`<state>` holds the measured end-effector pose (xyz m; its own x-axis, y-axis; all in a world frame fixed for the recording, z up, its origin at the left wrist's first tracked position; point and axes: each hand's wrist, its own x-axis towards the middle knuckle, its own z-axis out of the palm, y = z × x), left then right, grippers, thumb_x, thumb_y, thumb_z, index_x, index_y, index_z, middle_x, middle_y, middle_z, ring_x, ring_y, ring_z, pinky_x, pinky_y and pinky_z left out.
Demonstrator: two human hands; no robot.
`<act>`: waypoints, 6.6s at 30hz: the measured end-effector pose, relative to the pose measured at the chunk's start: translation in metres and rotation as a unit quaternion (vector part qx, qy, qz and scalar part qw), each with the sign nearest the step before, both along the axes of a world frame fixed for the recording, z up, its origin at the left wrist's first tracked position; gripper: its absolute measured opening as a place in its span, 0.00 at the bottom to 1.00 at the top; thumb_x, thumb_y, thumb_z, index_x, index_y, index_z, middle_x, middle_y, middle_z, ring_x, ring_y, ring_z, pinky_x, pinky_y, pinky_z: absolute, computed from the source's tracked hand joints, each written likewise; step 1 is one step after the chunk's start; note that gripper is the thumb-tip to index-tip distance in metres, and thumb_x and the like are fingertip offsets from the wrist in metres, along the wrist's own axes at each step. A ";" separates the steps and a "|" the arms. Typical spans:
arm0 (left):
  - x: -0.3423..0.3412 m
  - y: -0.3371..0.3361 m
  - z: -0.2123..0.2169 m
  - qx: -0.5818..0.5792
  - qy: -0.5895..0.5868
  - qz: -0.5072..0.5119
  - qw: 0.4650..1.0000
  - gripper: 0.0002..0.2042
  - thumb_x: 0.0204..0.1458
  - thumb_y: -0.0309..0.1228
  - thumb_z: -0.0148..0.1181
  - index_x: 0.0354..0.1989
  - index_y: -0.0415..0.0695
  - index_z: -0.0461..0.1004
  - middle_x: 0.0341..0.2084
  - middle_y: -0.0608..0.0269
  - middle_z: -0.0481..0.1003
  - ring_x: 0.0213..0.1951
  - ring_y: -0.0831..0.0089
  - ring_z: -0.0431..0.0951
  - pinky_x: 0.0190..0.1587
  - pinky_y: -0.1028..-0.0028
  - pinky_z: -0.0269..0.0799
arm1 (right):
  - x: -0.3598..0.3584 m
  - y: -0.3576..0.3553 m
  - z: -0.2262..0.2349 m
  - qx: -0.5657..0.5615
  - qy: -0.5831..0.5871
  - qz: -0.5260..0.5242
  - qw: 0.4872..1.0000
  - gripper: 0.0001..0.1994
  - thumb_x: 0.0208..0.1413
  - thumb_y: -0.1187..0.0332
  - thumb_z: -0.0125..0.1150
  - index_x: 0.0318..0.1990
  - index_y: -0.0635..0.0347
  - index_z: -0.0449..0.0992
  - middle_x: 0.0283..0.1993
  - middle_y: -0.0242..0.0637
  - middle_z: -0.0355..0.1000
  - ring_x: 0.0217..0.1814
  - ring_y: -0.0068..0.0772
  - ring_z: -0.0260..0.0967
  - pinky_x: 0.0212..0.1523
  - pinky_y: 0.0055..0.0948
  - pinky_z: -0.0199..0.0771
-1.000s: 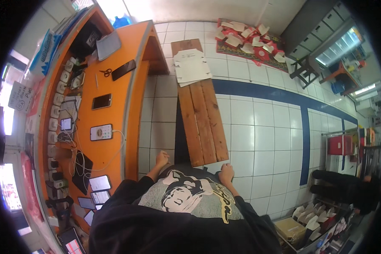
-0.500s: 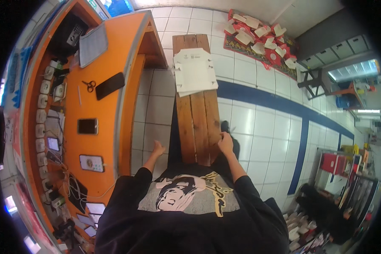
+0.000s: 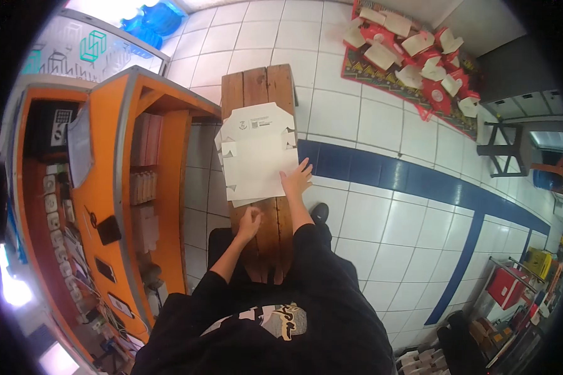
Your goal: The person assembles cardboard food boxes by hand on a wooden bench, folding the flaps and interlocking the tabs of white and red boxes one by one.
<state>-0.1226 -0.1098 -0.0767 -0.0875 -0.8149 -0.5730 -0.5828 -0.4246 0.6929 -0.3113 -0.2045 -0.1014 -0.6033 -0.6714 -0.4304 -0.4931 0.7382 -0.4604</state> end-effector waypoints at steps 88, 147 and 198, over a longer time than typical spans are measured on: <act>0.075 0.028 0.122 0.085 0.373 -0.263 0.886 0.15 0.55 0.25 0.56 0.50 0.34 0.67 0.37 0.59 0.75 0.38 0.80 0.74 0.40 0.76 0.74 | 0.032 0.124 0.176 -0.269 -0.238 0.432 0.827 0.11 0.46 0.67 0.67 0.37 0.56 0.74 0.54 0.38 0.61 0.48 0.39 0.69 0.42 0.33 0.72; 0.041 -0.015 0.065 0.176 0.443 -0.347 0.808 0.17 0.61 0.39 0.50 0.44 0.35 0.74 0.26 0.72 0.74 0.29 0.86 0.69 0.35 0.80 0.67 | 0.030 0.129 0.191 -0.304 -0.070 0.327 0.892 0.08 0.41 0.73 0.68 0.31 0.62 0.78 0.28 0.37 0.68 0.33 0.34 0.67 0.33 0.29 0.66; 0.013 -0.007 0.136 -0.437 0.299 -0.002 0.848 0.16 0.54 0.16 0.51 0.52 0.31 0.60 0.45 0.50 0.70 0.48 0.67 0.73 0.48 0.72 0.70 | 0.047 0.104 0.216 -0.503 0.041 0.457 0.733 0.20 0.34 0.78 0.68 0.41 0.63 0.77 0.39 0.37 0.70 0.41 0.36 0.71 0.37 0.28 0.75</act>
